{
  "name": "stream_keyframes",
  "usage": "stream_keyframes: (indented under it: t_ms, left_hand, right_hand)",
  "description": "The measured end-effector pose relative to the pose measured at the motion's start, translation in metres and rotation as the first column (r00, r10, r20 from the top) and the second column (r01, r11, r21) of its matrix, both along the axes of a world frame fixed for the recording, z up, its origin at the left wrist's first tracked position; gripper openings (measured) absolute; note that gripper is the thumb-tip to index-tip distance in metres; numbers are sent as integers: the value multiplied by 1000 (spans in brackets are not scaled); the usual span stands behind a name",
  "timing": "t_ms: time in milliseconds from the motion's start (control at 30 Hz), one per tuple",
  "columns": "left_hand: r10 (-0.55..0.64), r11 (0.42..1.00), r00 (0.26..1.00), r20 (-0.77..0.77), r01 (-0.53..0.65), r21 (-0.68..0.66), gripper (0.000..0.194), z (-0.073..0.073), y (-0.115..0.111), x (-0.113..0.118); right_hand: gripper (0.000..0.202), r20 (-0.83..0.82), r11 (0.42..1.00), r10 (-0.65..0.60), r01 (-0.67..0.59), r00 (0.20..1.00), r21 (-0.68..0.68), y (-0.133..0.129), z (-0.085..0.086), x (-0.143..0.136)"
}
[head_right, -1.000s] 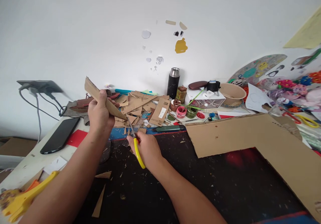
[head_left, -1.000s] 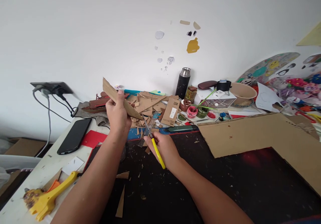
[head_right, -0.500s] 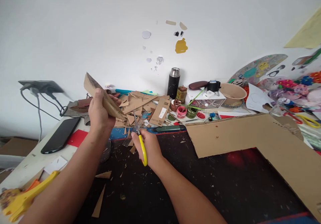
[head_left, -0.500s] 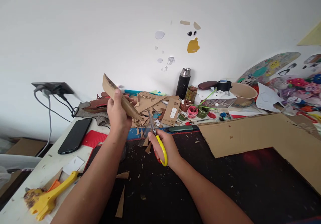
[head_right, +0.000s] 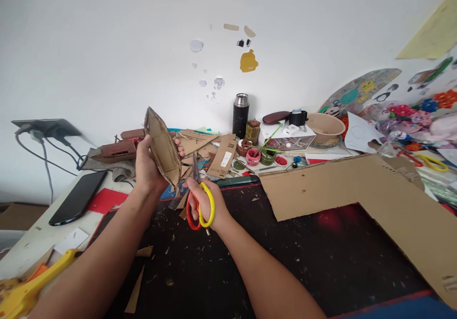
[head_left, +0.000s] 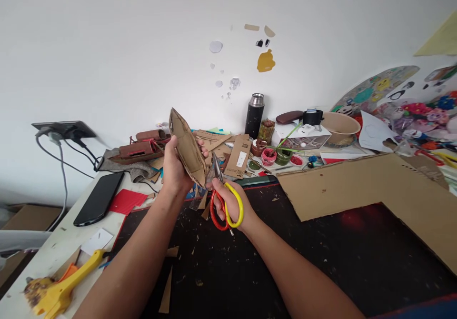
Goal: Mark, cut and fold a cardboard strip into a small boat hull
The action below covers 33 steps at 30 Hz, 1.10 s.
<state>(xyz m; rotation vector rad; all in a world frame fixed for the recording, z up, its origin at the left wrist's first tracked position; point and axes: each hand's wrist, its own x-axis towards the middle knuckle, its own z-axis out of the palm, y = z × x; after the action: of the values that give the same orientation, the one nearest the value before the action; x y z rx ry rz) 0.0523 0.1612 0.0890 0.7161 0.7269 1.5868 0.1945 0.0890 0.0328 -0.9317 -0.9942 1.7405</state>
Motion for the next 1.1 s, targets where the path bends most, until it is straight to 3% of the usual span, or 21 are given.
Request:
stream_keyframes:
  t_ms: [167,267,467,567,633,733,867,933,1100]
  left_hand:
    - [-153,986,987,-50,149,-70,44,-6,-7,15]
    - [-158,985,983,-98,149,-92,49,-10,-10,21]
    - [6,988,948,-318,-53,-142,57,-19,-11,22]
    - [170,978,854,-491,-207,-22,52,-23,-12,19]
    - [185,977,815,-549,-214,11,56,-24,-14,15]
    - [78,989,800,-595,-136,-53,65,-25,-25,8]
    - [-127,991,679,-723,117,-65,63,-26,-51,-5]
    - [-180,977,657,-732,208,-53,66,-29,-63,-10]
    - [-177,975,643,-745,218,-44,52,-41,-75,-15]
  right_hand:
    - [66,-78,1000,3,-5,997,-20,1,1,1]
    - [67,-84,1000,0,-2,996,-27,3,1,3]
    - [65,4,1000,-2,2,1000,21,7,-4,2]
    - [62,34,999,-8,7,999,42,8,-7,0]
    - [59,36,999,-5,4,999,49,8,-9,0]
    - [57,35,998,-38,36,999,56,10,-10,0]
    - [56,61,991,-116,112,991,71,13,-10,1]
    - [56,86,989,-131,124,988,78,14,-10,1]
    - [58,144,988,-103,85,984,128,12,-15,-1]
